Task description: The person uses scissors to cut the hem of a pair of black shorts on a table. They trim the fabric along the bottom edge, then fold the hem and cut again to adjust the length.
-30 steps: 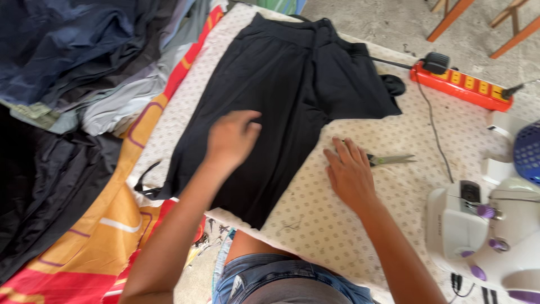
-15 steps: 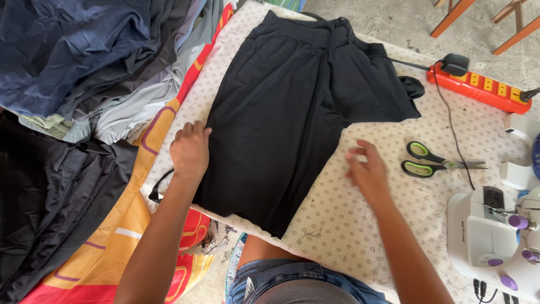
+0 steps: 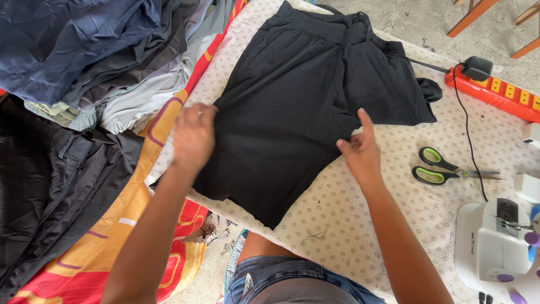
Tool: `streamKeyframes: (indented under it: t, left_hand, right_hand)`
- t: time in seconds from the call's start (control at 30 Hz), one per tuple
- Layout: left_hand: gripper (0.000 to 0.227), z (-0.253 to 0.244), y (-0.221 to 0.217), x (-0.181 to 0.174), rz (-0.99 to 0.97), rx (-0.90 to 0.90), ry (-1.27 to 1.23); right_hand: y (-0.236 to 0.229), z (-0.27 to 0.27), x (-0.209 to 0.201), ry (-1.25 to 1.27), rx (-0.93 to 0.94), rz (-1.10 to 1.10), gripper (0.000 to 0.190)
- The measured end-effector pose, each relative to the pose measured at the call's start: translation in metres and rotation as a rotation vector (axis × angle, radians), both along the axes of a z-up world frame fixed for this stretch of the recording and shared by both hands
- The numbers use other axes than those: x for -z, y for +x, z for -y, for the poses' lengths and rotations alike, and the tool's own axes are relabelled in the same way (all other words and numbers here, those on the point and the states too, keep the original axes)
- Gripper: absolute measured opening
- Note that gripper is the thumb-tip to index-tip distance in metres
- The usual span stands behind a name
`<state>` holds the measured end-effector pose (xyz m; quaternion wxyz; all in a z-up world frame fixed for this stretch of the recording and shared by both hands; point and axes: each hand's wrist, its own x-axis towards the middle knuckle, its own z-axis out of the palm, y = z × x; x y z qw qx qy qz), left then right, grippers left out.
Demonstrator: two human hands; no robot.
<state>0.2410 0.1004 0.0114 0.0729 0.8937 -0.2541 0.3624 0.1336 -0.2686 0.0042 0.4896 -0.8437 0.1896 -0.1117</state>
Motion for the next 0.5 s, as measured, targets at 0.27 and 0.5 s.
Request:
streamKeyframes:
  t: [0.27, 0.5]
  left_hand:
    - [0.043, 0.078, -0.17, -0.013, -0.631, 0.556, -0.043]
    - [0.056, 0.073, -0.206, 0.006, -0.5, 0.409, 0.047]
  right_hand:
    - [0.044, 0.03, -0.018, 0.554, 0.185, -0.186, 0.078]
    - [0.073, 0.041, 0.022, 0.976, 0.079, 0.019, 0.104]
